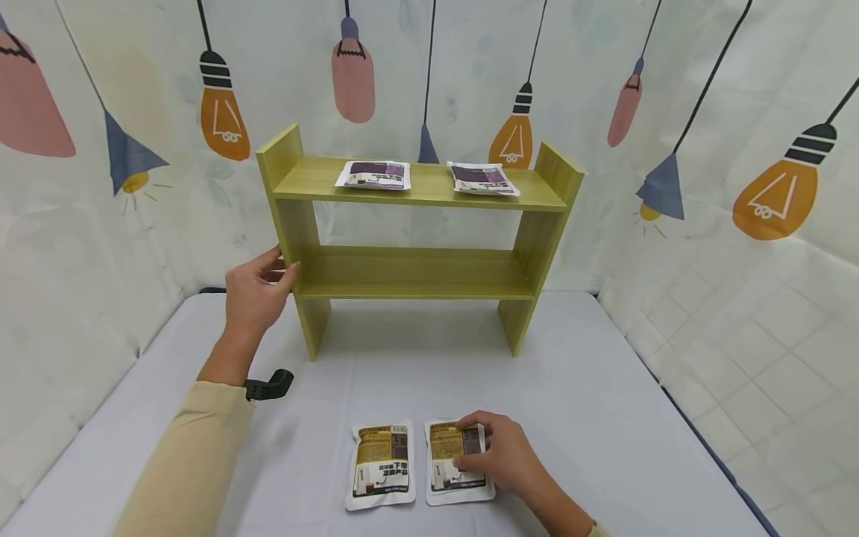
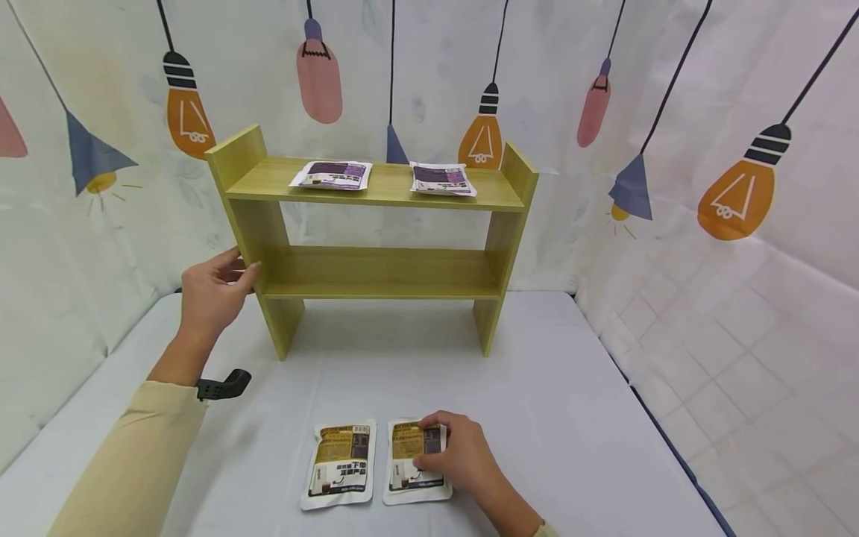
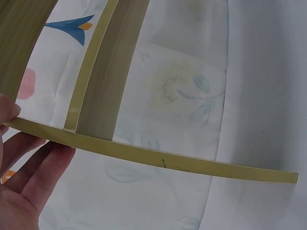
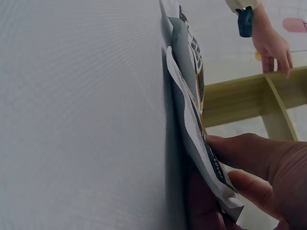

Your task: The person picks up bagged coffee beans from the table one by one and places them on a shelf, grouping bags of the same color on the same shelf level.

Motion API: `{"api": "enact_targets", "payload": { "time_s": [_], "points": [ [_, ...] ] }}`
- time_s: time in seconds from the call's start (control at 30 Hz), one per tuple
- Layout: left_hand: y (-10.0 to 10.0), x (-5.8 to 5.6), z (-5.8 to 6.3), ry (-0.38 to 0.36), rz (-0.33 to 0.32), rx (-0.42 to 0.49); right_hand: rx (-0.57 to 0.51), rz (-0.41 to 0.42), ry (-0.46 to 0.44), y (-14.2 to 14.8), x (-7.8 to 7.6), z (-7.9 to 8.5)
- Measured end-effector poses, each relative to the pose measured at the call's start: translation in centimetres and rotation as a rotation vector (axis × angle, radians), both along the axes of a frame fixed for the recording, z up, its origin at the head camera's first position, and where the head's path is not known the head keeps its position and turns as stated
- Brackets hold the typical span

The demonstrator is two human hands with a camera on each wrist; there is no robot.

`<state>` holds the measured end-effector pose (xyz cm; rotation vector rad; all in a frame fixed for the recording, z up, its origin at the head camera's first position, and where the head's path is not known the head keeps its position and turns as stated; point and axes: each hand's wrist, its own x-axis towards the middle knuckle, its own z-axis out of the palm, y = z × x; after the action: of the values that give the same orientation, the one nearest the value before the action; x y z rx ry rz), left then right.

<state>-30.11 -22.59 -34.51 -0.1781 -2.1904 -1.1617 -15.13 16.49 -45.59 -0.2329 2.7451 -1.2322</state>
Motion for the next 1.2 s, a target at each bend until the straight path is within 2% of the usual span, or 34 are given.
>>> {"api": "enact_targets", "payload": {
  "time_s": [0.47,0.63,0.97,1.2],
  "points": [
    [-0.2,0.0,-0.3,-0.015,0.003,-0.008,-0.033,0.005,0.030,0.2,-0.2,-1.0],
    [-0.2,0.0,-0.3,-0.012,0.002,-0.015,-0.075,-0.002,0.007,0.3,-0.1,-1.2],
    [-0.1,0.1,-0.1,-0.013,-0.011,0.002,-0.140,-0.026,-0.106,0.4,-0.3,-1.1],
    [0.0,0.0,0.0,-0.021,0.001,-0.001,-0.185,-0.012,-0.105,0.8,-0.6,-1.5]
  ]
}}
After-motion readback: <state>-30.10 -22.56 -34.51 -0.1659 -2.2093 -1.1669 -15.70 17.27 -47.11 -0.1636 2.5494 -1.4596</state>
